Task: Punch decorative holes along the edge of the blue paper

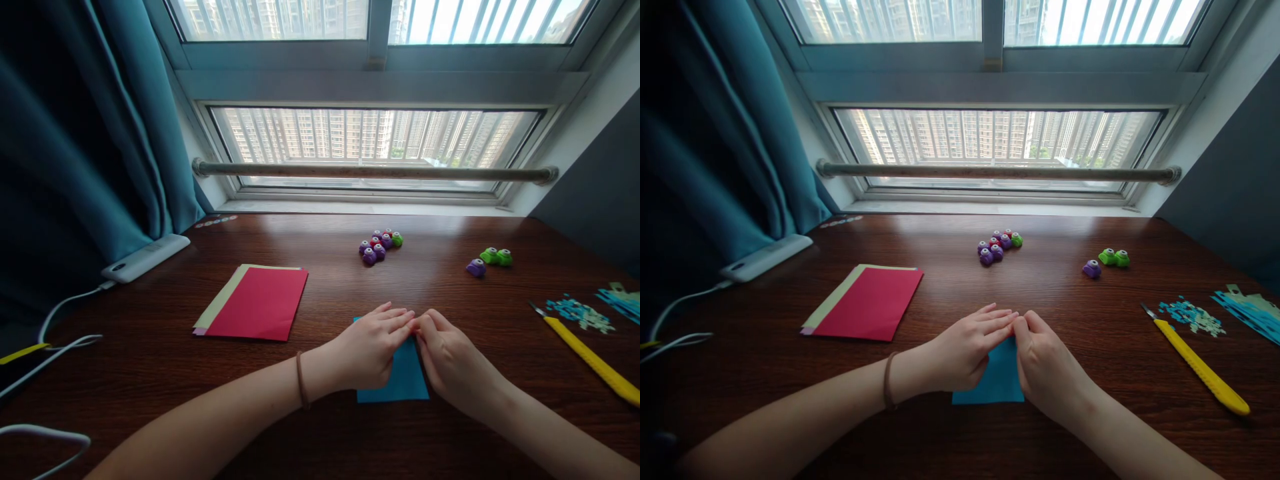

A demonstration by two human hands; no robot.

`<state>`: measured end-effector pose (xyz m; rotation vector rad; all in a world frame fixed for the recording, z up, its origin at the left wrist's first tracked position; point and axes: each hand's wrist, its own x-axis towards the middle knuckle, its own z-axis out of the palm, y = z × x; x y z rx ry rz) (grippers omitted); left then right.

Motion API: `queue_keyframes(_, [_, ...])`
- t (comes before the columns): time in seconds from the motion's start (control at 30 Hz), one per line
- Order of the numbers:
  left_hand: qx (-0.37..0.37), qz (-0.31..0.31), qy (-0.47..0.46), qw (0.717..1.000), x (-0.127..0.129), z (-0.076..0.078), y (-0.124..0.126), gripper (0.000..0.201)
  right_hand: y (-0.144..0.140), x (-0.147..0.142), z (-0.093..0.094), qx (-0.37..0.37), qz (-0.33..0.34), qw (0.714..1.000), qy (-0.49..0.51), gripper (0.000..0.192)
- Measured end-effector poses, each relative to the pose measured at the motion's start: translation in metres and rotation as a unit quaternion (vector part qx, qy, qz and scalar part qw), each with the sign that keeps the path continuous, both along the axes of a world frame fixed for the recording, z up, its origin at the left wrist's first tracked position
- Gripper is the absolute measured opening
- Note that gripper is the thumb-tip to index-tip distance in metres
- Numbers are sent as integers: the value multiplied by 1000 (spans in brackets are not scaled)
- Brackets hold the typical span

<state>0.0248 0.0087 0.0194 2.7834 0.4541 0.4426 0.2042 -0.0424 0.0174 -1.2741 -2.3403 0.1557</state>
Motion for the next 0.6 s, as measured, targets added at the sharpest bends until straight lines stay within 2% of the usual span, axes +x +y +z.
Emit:
queue_keyframes(0.27, [13, 0, 0, 1000, -1, -6, -1, 61, -3, 1, -7, 7, 15, 998, 52, 20])
queue_keyframes(0.47, [38, 5, -11, 999, -5, -17, 2, 64, -3, 3, -13, 112, 25, 991, 67, 22])
queue_keyframes(0.6, [67, 32, -13, 997, -6, -18, -1, 63, -2, 9, -17, 129, -11, 989, 73, 28])
